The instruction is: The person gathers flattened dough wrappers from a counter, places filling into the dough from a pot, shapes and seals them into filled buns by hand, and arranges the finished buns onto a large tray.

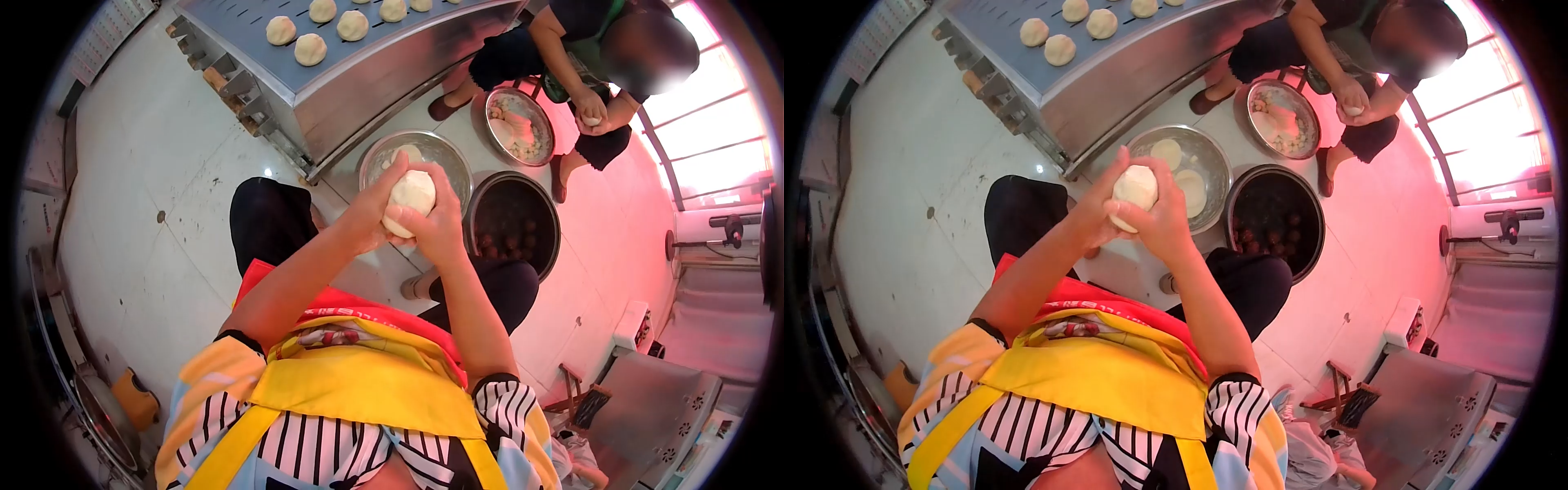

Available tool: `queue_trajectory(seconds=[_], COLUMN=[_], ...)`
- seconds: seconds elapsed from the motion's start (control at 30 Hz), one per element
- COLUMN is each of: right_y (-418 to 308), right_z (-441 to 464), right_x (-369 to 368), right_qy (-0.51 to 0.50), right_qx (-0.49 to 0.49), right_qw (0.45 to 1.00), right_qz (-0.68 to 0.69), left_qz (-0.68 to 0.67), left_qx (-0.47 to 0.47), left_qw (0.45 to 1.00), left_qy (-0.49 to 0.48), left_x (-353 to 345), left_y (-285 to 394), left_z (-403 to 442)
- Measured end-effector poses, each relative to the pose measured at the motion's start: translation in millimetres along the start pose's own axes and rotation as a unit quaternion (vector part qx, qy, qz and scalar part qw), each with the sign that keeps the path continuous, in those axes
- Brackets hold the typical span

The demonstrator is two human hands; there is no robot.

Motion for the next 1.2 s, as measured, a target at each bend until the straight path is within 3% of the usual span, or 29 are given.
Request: queue_trajectory(seconds=[0.03, 0.07, 0.13, 0.23, 0.27, 0.37, 0.43, 0.63, 0.73, 0.83, 0.93, 0.97, 1.07, 1.13, 1.2], right_y=[-1, 0, 7, 0, 7, 21, 1, 27, 14, 28, 18, 22, 29, 25, 15], right_z=[0, 3, 6, 4, 5, 9, 6, 14, 13, 18, 19, 20, 29, 30, 27], right_x=[1, 2, 1, -3, -2, 0, -2, -7, -3, -11, -4, -6, -9, -9, -9], right_qy=[-0.006, 0.003, 0.025, -0.018, -0.005, -0.006, -0.059, 0.017, -0.074, 0.023, -0.104, -0.089, -0.053, -0.045, -0.1], right_qx=[-0.034, -0.004, 0.054, 0.094, 0.092, 0.079, 0.056, 0.093, 0.094, 0.089, -0.008, 0.004, 0.075, 0.152, 0.034], right_qw=[0.999, 0.994, 0.964, 0.986, 0.979, 0.976, 0.995, 0.983, 0.992, 0.978, 0.994, 0.996, 0.991, 0.978, 0.991], right_qz=[-0.031, -0.109, -0.259, -0.135, -0.181, -0.2, -0.053, -0.155, -0.045, -0.19, 0.017, -0.014, -0.099, -0.138, -0.08], left_qz=[-0.027, -0.053, -0.039, -0.007, 0.007, -0.035, -0.042, -0.075, -0.062, -0.046, -0.023, -0.013, -0.051, -0.044, -0.053], left_qx=[-0.037, -0.075, -0.062, -0.043, -0.037, -0.067, -0.053, -0.069, -0.057, -0.077, -0.046, -0.024, -0.109, -0.072, -0.065], left_qw=[0.999, 0.996, 0.994, 0.992, 0.991, 0.997, 0.996, 0.993, 0.995, 0.996, 0.998, 0.998, 0.993, 0.996, 0.995], left_qy=[0.002, 0.003, -0.077, -0.121, -0.125, -0.031, -0.055, -0.057, -0.046, -0.02, -0.046, -0.065, 0.003, -0.043, -0.051], left_x=[-1, 1, 21, 35, 36, 15, 16, 20, 19, 16, 28, 32, 34, 36, 39], left_y=[-7, -11, -11, -10, -10, -9, 0, -5, -3, -1, 4, 3, -4, 5, 4], left_z=[6, 12, 18, 25, 26, 18, 14, 22, 18, 16, 17, 17, 27, 22, 19])
Point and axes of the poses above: each hand's wrist, its own z-axis towards the middle knuckle, its own x-axis out of the back of the hand, y = z × x, the point moved 1 cm from there along z, towards the middle knuckle, and after that the axes turned 7 degrees about -z, right-handed, at the moved point
